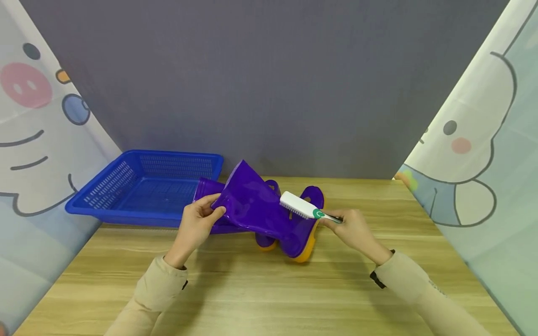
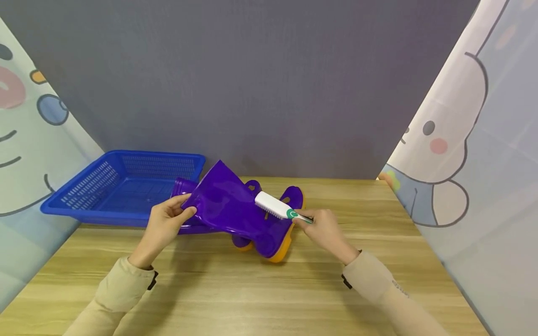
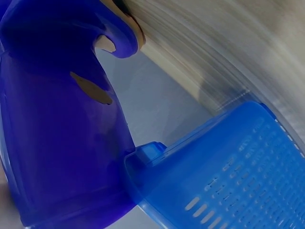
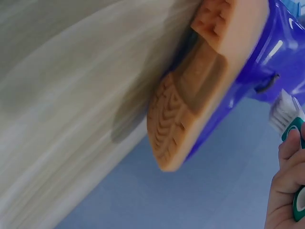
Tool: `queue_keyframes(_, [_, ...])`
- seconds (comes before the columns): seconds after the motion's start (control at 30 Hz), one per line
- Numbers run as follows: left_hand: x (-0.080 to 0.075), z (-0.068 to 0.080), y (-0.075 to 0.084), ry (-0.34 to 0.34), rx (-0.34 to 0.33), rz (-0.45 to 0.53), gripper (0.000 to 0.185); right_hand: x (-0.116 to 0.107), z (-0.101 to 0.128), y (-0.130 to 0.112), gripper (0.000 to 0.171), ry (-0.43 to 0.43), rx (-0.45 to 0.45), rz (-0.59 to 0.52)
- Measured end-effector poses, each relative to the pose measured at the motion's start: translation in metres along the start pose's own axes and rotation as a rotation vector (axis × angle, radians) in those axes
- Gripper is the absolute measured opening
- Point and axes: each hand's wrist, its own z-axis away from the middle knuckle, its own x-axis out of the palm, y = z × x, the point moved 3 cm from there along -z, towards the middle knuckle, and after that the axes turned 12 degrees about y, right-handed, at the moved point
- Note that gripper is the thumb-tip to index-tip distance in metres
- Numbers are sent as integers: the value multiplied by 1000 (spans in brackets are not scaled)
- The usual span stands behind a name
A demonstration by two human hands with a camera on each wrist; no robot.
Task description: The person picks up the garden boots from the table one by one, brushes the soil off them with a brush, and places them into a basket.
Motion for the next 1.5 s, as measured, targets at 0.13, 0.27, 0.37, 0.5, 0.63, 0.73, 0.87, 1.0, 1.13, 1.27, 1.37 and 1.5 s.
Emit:
queue_keyframes(0.13, [0,1,0,-5,1,9,32,7,3,4,22,-20,-8,-28])
queue_keyframes(0.27, [0,1,0,-9,-1,13,32,5,7,12,23,-56,27,-39])
queue_keyframes(0.37, [0,1,-1,-3,0,18,32,0,10,17,24,-64,40,-28])
queue_keyframes(0.5, [1,0,-2,-5,-3,22,31,-10,14,19,23,-62,38,8])
queue_keyframes(0.63, [1,0,-2,-13,-5,28,31,-18,17,19,24,-68,42,37])
queue_keyframes(0.73, [0,0,-1,-11,3,34,31,-23,17,19,23,-52,34,56])
queue_keyframes(0.87, [-1,-1,0,-12,10,27,31,-29,16,19,23,2,45,69])
queue_keyframes(1.0, [1,-1,-1,-23,7,25,32,-23,18,19,24,44,73,24])
queue_keyframes(1.13, [2,-1,-1,-31,-8,18,34,-11,18,19,24,52,56,-17])
queue_keyframes(1.27, [2,-2,0,-28,-11,18,34,-6,20,19,23,25,51,-29])
queue_keyframes(1.37, [1,-2,1,-25,-13,22,33,-7,23,23,23,16,73,-25])
queue_keyframes(1.5, [0,-2,1,-20,-17,20,33,-16,28,33,26,5,122,1])
